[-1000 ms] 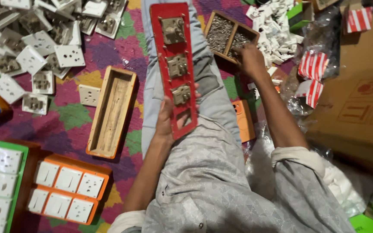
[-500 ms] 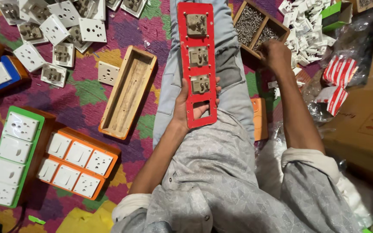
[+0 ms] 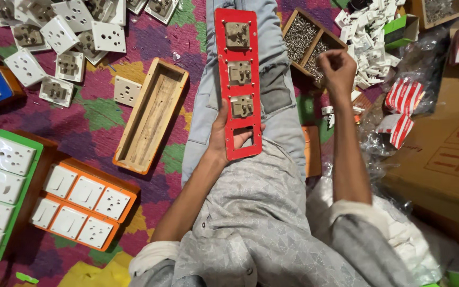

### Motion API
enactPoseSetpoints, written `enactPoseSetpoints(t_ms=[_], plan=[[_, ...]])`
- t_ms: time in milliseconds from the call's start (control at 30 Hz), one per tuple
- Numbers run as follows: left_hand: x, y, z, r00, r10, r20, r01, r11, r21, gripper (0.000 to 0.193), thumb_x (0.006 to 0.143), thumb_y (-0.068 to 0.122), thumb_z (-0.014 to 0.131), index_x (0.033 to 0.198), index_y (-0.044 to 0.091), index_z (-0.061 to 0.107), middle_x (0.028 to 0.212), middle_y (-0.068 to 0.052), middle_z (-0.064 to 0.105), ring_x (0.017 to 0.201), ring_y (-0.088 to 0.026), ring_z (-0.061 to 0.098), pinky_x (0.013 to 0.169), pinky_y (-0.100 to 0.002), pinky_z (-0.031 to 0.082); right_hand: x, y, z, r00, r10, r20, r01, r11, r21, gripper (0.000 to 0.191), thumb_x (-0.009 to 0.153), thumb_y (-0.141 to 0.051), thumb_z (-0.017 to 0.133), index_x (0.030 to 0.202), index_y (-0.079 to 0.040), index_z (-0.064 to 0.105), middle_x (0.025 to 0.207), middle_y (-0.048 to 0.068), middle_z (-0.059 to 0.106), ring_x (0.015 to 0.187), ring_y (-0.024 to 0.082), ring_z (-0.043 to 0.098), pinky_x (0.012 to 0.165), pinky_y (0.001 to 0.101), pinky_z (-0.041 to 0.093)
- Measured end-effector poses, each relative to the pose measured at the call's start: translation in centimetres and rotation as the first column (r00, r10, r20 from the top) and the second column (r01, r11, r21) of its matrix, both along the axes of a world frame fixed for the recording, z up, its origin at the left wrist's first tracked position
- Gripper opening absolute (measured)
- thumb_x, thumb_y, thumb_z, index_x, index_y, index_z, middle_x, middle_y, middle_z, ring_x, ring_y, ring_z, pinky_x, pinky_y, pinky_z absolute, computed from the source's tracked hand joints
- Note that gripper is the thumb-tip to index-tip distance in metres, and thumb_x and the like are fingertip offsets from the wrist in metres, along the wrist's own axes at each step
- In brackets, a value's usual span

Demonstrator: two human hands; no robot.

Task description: The person assembles a multi-gang switchboard by inserting white plastic switch and socket modules into a red frame and securing them with screws. They repeatedly flip the frame to access the back, insert screws, and tighten them by hand.

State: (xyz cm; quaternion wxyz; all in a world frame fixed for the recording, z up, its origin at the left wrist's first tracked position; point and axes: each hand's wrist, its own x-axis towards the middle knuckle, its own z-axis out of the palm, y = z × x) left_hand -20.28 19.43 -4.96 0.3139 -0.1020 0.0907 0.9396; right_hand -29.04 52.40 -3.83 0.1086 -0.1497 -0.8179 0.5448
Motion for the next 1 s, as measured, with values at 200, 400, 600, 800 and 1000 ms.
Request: enactPoseSetpoints(t_ms=[200, 400, 600, 800, 1000], plan=[[0.1, 0.0, -0.4, 1.0, -0.007, -0.011, 0.007, 1.0, -0.02, 0.075, 0.098, 0.061, 0.059, 0.146, 0.004, 0.05, 0.127, -0.015, 0.063, 0.113, -0.029, 0.064, 0.099, -0.057, 0.055, 6.0, -9.1, 3.8, 0.986, 0.049, -0.159, -0.071, 0.989, -0.134, 0.01, 0.095, 0.003, 0.078, 0.102, 0.0, 0.072, 0.091, 0.006, 0.074, 0.075, 0.01, 0.069, 0.07, 0.0226, 0.057], [0.0, -0.1, 0.0, 0.999, -0.017, -0.048, 0.016, 1.0, -0.023, 0.075, 0.1, 0.062, 0.056, 0.146, 0.003, 0.051, 0.13, -0.017, 0.063, 0.116, -0.03, 0.064, 0.099, -0.055, 0.056, 7.8, -15.7, 5.8, 0.959, 0.228, -0.168, -0.248, 0.963, -0.104, 0.016, 0.095, 0.0, 0.077, 0.111, 0.001, 0.075, 0.102, 0.007, 0.075, 0.085, 0.009, 0.072, 0.076, 0.0229, 0.059], [0.1, -0.2, 0.1, 0.998, -0.002, -0.06, 0.002, 1.0, 0.0, 0.071, 0.102, 0.06, 0.053, 0.147, 0.005, 0.05, 0.132, -0.015, 0.063, 0.118, -0.029, 0.064, 0.099, -0.054, 0.056, 7.8, -16.8, 6.0, 0.927, 0.307, -0.214, -0.273, 0.946, 0.174, 0.013, 0.095, -0.002, 0.078, 0.107, -0.001, 0.077, 0.102, 0.009, 0.074, 0.092, 0.015, 0.071, 0.081, 0.026, 0.058], [0.0, 0.0, -0.4, 0.999, -0.005, -0.043, 0.005, 1.0, -0.007, 0.07, 0.102, 0.06, 0.051, 0.146, 0.005, 0.05, 0.132, -0.015, 0.063, 0.119, -0.031, 0.064, 0.101, -0.055, 0.055, 7.6, -16.9, 6.0, 0.917, 0.336, -0.214, -0.271, 0.92, 0.282, 0.015, 0.094, -0.002, 0.079, 0.108, -0.004, 0.078, 0.099, 0.009, 0.072, 0.089, 0.016, 0.071, 0.077, 0.027, 0.056], [0.0, 0.0, -0.5, 0.998, -0.001, -0.068, 0.003, 1.0, 0.027, 0.071, 0.103, 0.06, 0.052, 0.147, 0.004, 0.049, 0.133, -0.016, 0.062, 0.121, -0.032, 0.063, 0.102, -0.054, 0.054, 7.6, -17.3, 6.3, 0.934, 0.306, -0.186, -0.245, 0.925, 0.292, 0.012, 0.094, -0.003, 0.079, 0.106, -0.004, 0.077, 0.097, 0.008, 0.07, 0.084, 0.016, 0.07, 0.072, 0.0273, 0.055]])
